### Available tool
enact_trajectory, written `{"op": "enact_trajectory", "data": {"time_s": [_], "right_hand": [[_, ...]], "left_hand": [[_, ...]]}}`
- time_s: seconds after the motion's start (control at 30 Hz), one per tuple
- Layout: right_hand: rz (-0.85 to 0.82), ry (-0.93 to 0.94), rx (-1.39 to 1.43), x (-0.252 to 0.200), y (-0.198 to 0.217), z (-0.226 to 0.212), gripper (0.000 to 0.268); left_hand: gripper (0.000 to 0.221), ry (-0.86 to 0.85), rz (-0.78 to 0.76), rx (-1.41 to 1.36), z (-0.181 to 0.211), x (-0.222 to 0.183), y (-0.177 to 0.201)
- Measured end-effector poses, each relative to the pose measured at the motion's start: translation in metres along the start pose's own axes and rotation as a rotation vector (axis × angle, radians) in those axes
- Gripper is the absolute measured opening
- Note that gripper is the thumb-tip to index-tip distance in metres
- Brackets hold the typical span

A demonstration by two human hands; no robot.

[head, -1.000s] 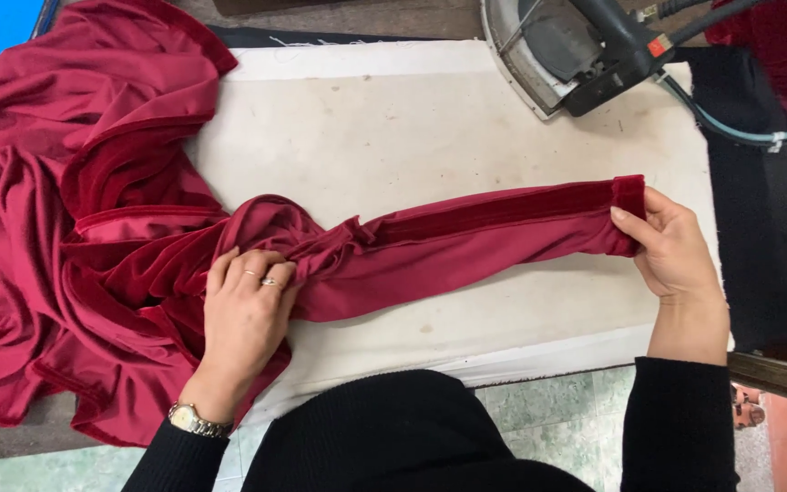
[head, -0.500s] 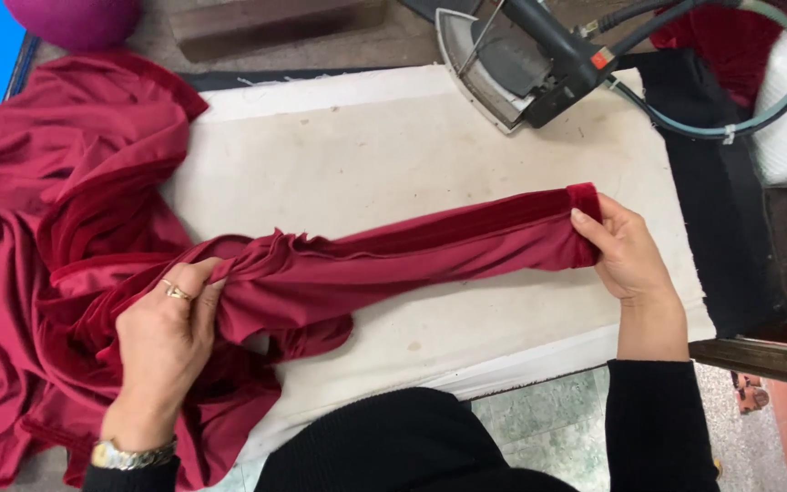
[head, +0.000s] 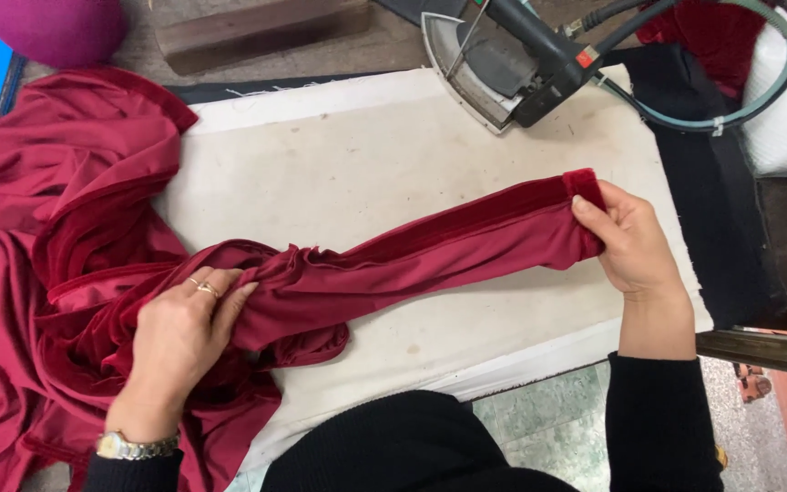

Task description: Ironing and pressing a red velvet garment using a steam iron and a wooden pressing block to set the seams.

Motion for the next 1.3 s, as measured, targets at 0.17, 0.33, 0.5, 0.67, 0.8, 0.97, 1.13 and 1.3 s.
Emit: {"op": "enact_trajectory", "data": {"time_s": [0.17,0.33,0.5,0.67,0.8,0.97,1.13,1.3], "right_hand": [[0.047,-0.036,0.049,0.002,0.001,0.003,0.030],[0.035,-0.182,0.123,-0.007,-0.002,-0.011,0.038],[0.134,-0.363,0.170,0.017,0.022,0.022,0.031],[0.229,-0.451,0.054,0.036,0.016,0.052,0.037],[0.201,-0.459,-0.043,0.026,0.011,0.052,0.043],[0.199,-0.407,-0.049,0.037,0.025,0.080,0.037],[0.252,-0.284,-0.041,0.048,0.036,0.083,0.028],[0.289,-0.235,0.001,0.056,0.040,0.080,0.022]], "left_hand": [[0.023,0.067,-0.086,0.069,0.003,0.018,0.078],[0.020,0.084,-0.035,-0.091,-0.007,0.034,0.138],[0.064,0.123,-0.258,0.388,0.001,0.100,0.105],[0.035,-0.126,0.075,0.419,0.010,0.077,-0.018],[0.046,-0.085,0.087,0.358,0.054,0.026,-0.053],[0.081,0.112,0.108,0.373,0.040,-0.018,-0.063],[0.106,0.252,0.080,0.367,0.002,-0.041,-0.041],[0.068,0.200,0.055,0.409,-0.020,-0.054,-0.023]]}}
Point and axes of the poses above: each hand's wrist, its own x-axis towards the middle knuckle, its own y-axis out of the back of the hand, z = x × y, the point moved 1 cm from there along x, towards the middle knuckle, and after that the axes turned 6 degrees about -y, right-handed, at the moved point
